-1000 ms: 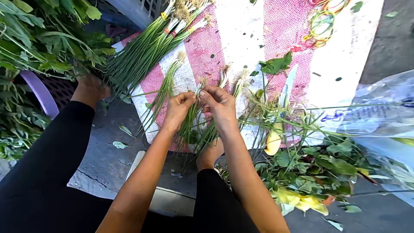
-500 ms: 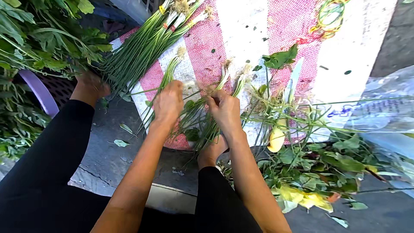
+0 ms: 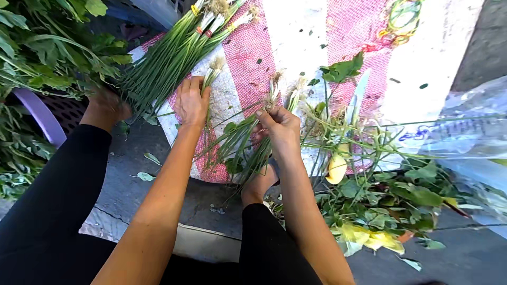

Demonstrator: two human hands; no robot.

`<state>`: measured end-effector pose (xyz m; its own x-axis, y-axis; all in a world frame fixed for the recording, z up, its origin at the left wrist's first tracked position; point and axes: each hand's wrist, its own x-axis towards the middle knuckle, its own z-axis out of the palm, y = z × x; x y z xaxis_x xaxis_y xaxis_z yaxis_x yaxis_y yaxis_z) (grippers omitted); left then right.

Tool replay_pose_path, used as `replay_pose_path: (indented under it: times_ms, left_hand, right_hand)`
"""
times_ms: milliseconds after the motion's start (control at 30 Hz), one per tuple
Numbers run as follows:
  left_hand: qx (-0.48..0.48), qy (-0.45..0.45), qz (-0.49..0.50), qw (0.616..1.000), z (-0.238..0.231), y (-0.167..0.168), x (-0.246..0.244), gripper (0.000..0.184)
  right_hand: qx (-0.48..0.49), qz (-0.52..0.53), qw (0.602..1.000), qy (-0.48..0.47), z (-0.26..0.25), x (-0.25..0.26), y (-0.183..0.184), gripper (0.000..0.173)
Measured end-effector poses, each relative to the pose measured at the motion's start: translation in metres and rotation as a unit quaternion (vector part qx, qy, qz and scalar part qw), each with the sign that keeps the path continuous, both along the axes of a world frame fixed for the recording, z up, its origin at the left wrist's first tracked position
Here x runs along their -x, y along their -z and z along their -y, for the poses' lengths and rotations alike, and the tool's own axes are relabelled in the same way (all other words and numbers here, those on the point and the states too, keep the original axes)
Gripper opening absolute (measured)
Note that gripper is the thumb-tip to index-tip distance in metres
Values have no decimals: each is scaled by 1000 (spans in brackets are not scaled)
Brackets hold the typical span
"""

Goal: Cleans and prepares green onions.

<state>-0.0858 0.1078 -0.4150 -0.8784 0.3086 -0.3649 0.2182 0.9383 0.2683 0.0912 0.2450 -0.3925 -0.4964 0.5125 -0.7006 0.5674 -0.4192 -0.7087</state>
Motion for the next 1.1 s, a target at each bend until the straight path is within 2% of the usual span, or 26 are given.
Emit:
replay_pose_path:
  times_ms: [67,133,167,233,300,367,433,467,500,567,600,700,800,900,967,1033,1100]
  left_hand:
    - [-69,35,-41,996,6,-3,-13,46]
    - [-178,68,-31,981,4,-11,-34,41]
    - [-210,75,38,974,1,-20,-48,41]
    - [-229,67,203,950,-4,-39,-77,45]
    - [-219,72,253,940,-2,-53,-104,43]
    - [-197,84,252,944,-1,-58,-115,38]
    - [-193,30,267,944,-1,-57,-114,33]
    - [-203,-24,298,932,-2,-56,-111,32]
    - [-228,-92,348,905,-3,-54,-107,30]
    - [-298,-215,458,810,-8,-48,-95,29]
    - [-315,-235,486,781,-10,-46,-88,29]
    - [-343,-205,480,781,-10,-42,-77,33]
    - [-373,-201,491,761,-10,-42,-73,36]
    - [-386,-252,533,709,-13,-49,-69,36]
    - [-396,-260,530,704,-15,-52,-70,35]
    - [-399,-264,526,703,-18,-55,-75,33]
    - [-385,-263,523,714,-23,-59,-81,30]
  right_hand:
    - [61,-25,997,48,2,-3,-3,13]
    - [109,-58,989,76,8,-3,-6,23]
    - [125,-78,985,92,10,0,-4,27]
    - [125,-96,983,97,13,4,-1,22]
    - [68,-94,992,58,12,3,1,19]
    - [-29,-74,997,-9,9,-3,3,25]
    - [-106,-17,994,-29,8,-9,4,33]
    - [-146,29,988,-32,8,-9,7,36]
    - [-178,69,981,-36,8,-8,11,38]
    - [-219,122,966,-58,7,-4,21,43]
    - [-235,141,959,-78,6,-1,23,44]
    - [-255,207,932,-154,-2,13,22,51]
    - [-257,251,915,-186,-7,21,20,45]
    - [-285,186,929,-144,-4,10,8,51]
    - [-277,52,950,-134,3,-4,-7,48]
    - [-163,-66,972,-158,9,-12,-21,46]
    - [-60,-121,983,-128,10,-12,-22,38]
